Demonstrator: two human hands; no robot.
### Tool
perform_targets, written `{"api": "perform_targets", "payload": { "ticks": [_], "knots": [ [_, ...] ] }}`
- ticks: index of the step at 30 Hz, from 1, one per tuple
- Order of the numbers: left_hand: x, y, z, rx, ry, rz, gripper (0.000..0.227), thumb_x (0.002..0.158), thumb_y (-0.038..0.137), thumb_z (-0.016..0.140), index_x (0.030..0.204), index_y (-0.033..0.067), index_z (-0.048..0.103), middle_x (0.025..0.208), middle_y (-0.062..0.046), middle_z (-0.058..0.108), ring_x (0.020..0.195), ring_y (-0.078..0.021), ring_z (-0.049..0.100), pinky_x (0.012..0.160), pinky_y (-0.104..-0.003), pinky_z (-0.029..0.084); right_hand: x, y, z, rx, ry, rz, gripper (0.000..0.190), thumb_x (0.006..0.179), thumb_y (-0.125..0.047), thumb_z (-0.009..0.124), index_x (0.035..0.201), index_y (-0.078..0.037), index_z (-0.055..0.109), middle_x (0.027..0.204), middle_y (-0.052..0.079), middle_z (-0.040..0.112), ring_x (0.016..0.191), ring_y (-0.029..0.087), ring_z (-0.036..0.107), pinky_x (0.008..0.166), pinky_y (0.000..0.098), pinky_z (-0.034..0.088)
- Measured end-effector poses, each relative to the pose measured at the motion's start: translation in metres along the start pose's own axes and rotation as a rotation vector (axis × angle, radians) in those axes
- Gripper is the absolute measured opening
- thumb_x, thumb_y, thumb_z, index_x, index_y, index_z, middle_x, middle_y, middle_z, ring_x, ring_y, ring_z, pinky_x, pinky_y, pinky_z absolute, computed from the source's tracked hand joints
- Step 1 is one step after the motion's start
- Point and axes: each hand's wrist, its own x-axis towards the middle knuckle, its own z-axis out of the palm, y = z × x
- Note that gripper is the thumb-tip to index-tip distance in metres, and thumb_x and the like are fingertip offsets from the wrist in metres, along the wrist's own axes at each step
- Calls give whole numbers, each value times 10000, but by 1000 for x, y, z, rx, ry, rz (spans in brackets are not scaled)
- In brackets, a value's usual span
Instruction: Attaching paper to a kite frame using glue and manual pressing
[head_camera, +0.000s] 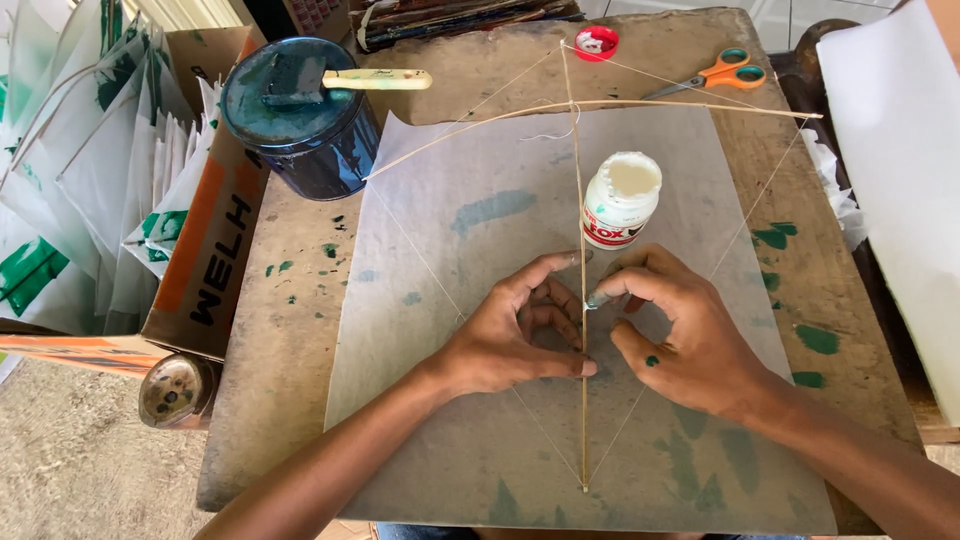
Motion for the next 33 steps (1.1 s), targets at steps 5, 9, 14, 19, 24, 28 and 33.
{"api": "perform_targets", "payload": {
  "ticks": [5,9,14,19,24,28,33],
  "knots": [
    [1,0,-1,3,-3,4,985,672,16,917,1520,-17,416,976,-147,594,847,-179,681,717,-340,660,1,0,-4,-7,7,1,299,719,117,636,976,-7,721,900,153,623,907,286,697,778,410,597],
    [1,1,1,-7,-3,7,989,668,17,918,1515,-29,408,979,-148,588,851,-178,679,692,-326,658,0,-3,-3,18,16,-6,300,718,120,632,984,7,711,883,166,609,889,301,686,770,429,596],
    [2,-5,-1,-11,-1,19,988,665,21,926,1511,-21,418,979,-146,591,854,-180,685,685,-332,664,0,-3,-3,6,19,-9,294,721,128,636,981,12,709,902,159,620,906,282,687,781,413,591],
    [2,-4,-1,-10,4,9,990,663,15,924,1515,-14,421,981,-148,594,855,-182,684,668,-327,668,0,-4,-4,0,20,-17,334,718,135,635,1015,5,714,915,166,628,887,300,685,774,432,591],
    [2,-6,-2,2,6,-1,988,663,29,930,1512,-10,426,989,-155,592,855,-190,683,658,-320,670,7,-20,-10,-102,131,-80,469,720,145,615,1169,32,692,970,175,598,875,313,650,742,446,569],
    [2,-3,-2,12,4,-10,974,669,23,925,1508,-8,431,990,-156,594,856,-190,683,665,-326,673,13,-15,-22,-305,217,-141,546,744,157,610,1279,64,664,1014,162,521,890,306,616,741,428,540],
    [0,0,-2,5,7,-29,962,671,2,914,1506,-3,435,982,-153,586,855,-190,675,687,-348,675,17,1,-21,-261,261,-69,627,702,113,624,1327,59,639,1048,172,502,915,351,650,753,439,536]
  ]
}}
